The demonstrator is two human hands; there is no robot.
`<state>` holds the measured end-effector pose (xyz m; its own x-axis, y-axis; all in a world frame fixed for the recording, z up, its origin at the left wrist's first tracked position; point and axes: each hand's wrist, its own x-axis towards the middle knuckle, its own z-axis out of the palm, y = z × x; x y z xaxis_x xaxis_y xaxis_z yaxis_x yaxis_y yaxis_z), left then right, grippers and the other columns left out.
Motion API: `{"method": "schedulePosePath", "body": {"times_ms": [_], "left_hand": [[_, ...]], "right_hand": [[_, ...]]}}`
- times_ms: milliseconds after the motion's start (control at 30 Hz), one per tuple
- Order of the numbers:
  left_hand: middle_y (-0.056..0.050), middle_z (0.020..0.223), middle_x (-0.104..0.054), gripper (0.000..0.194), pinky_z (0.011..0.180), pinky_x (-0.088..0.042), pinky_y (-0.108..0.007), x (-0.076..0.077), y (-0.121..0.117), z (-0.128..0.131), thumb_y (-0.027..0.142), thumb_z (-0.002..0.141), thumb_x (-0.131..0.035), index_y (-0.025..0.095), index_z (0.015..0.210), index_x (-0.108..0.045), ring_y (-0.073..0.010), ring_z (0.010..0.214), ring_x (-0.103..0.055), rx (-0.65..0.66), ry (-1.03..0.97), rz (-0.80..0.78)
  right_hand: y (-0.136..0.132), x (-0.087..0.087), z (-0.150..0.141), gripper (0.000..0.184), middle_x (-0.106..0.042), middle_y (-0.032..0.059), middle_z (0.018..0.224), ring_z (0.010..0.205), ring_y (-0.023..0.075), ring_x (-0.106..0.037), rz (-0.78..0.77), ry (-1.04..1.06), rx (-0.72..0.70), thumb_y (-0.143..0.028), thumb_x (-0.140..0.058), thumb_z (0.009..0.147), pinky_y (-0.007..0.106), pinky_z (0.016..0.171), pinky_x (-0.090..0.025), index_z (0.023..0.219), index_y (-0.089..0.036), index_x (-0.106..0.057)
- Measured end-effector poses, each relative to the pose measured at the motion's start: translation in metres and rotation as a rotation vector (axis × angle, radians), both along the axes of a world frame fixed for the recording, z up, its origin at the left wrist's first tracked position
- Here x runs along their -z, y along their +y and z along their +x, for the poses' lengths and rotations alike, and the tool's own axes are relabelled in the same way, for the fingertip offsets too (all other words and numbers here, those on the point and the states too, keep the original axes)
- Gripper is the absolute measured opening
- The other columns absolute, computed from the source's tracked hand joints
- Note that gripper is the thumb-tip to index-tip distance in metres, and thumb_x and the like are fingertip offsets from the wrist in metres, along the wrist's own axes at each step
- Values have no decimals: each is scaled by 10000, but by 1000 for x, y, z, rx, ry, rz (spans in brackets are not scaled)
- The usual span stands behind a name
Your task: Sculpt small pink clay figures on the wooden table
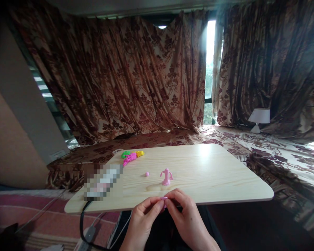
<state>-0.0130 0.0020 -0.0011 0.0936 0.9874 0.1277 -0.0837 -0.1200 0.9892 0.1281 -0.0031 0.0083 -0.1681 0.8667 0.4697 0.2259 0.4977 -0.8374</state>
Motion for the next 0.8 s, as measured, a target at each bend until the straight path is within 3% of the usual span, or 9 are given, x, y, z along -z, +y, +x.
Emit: {"method": "schedulePosePath", "body": {"times_ms": [500,800], "left_hand": [[-17,708,-656,234,678,-435,-188,-7,-3,1,349,775,-579,150,836,-686,-132,702,-570,8,97,58],[-30,705,-650,254,677,-423,-214,-1,-4,1,354,799,-544,139,756,-673,-142,705,-548,74,106,82]], "right_hand": [[2,1,-1,150,-579,17,782,733,134,-558,42,-12,51,-249,-483,872,228,671,-433,850,-185,-617],[-1,-2,1,231,-543,5,720,684,120,-533,41,-41,29,-264,-477,878,222,650,-416,691,-170,-573]]}}
